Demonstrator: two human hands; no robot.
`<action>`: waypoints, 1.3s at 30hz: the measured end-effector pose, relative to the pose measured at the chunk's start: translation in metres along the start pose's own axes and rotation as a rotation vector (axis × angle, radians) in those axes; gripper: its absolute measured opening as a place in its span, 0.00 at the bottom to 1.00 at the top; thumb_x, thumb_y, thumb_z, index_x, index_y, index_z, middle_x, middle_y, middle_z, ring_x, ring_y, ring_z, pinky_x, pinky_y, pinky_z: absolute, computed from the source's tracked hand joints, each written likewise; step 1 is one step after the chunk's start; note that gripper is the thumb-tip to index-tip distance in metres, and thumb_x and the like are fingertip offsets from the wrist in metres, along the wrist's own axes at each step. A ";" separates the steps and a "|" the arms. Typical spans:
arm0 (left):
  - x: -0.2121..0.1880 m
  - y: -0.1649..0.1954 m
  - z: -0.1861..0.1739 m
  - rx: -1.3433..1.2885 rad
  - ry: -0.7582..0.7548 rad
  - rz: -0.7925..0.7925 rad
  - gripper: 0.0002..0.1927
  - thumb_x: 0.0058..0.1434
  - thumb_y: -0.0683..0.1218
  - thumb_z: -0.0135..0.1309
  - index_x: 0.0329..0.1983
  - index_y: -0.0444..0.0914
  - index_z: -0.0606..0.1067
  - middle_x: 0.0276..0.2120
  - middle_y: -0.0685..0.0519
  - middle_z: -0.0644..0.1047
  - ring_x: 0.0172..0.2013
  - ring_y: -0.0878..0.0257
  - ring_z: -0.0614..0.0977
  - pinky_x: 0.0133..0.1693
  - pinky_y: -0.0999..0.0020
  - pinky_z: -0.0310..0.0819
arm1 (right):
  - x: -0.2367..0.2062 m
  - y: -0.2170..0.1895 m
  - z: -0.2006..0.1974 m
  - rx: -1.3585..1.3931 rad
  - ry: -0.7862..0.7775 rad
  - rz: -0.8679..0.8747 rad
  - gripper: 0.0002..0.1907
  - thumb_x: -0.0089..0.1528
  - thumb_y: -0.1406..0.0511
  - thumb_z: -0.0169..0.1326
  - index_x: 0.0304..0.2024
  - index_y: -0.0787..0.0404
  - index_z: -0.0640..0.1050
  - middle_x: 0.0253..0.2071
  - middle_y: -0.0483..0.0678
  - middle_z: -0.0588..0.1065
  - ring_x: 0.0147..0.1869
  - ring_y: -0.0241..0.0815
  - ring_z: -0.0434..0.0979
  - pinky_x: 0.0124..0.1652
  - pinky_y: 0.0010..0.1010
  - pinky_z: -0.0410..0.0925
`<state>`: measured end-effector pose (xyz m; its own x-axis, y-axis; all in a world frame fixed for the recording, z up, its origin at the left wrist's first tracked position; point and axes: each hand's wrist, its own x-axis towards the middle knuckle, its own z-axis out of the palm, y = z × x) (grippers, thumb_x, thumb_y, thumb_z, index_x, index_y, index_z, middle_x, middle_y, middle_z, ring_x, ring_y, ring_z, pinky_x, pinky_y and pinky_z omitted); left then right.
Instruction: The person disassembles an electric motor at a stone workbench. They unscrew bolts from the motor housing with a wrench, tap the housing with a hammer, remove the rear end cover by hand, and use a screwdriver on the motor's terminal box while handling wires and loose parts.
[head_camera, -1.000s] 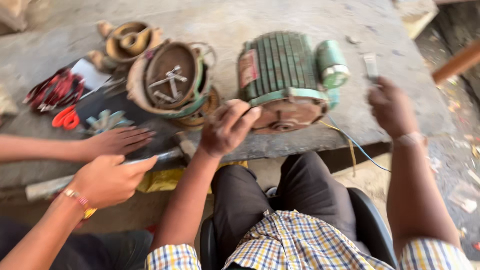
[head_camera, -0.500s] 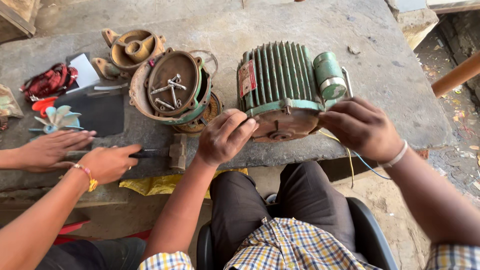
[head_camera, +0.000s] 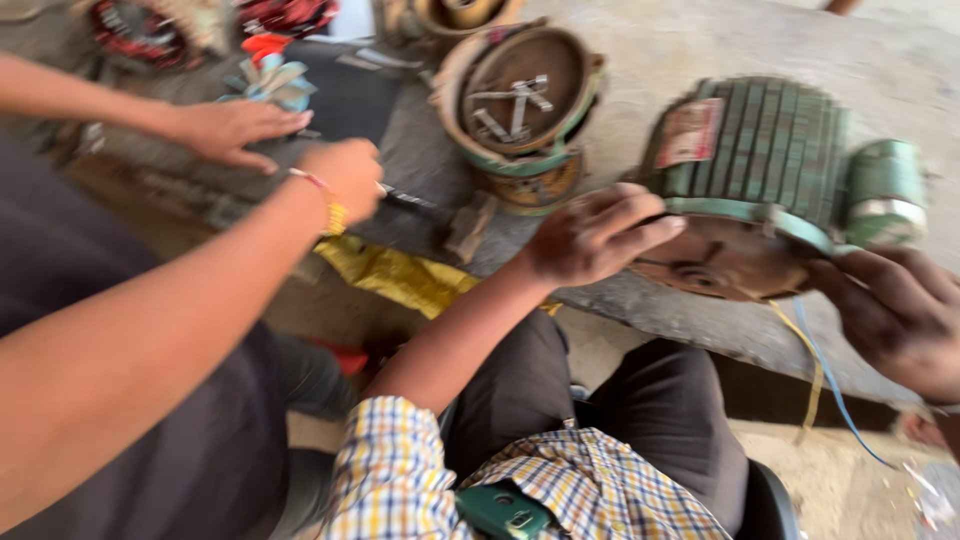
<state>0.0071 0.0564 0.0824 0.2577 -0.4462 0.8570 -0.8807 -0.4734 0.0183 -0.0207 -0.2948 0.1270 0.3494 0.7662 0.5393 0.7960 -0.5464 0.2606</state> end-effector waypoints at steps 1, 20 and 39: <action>0.000 -0.001 0.004 -0.022 0.035 0.000 0.20 0.67 0.44 0.62 0.60 0.43 0.70 0.48 0.52 0.72 0.50 0.56 0.79 0.53 0.60 0.80 | -0.007 0.004 0.010 0.033 0.040 -0.005 0.26 0.45 0.83 0.57 0.47 0.70 0.84 0.43 0.56 0.78 0.43 0.56 0.79 0.38 0.43 0.73; -0.004 0.009 0.004 0.086 0.048 -0.018 0.17 0.54 0.40 0.62 0.48 0.43 0.76 0.41 0.54 0.72 0.45 0.57 0.80 0.47 0.64 0.82 | -0.007 0.001 0.002 0.007 0.002 -0.015 0.25 0.44 0.78 0.61 0.47 0.71 0.83 0.40 0.56 0.77 0.42 0.55 0.79 0.40 0.42 0.74; 0.008 0.013 0.006 -0.016 0.103 -0.121 0.18 0.63 0.48 0.67 0.47 0.44 0.70 0.44 0.54 0.72 0.48 0.55 0.78 0.52 0.59 0.78 | 0.000 0.026 0.008 0.022 -0.066 -0.282 0.24 0.43 0.73 0.62 0.45 0.71 0.82 0.42 0.57 0.78 0.43 0.56 0.81 0.38 0.43 0.74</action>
<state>0.0001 0.0417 0.0864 0.3207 -0.3063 0.8963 -0.8522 -0.5063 0.1319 0.0043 -0.3068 0.1270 0.1437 0.9077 0.3943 0.8767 -0.3016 0.3748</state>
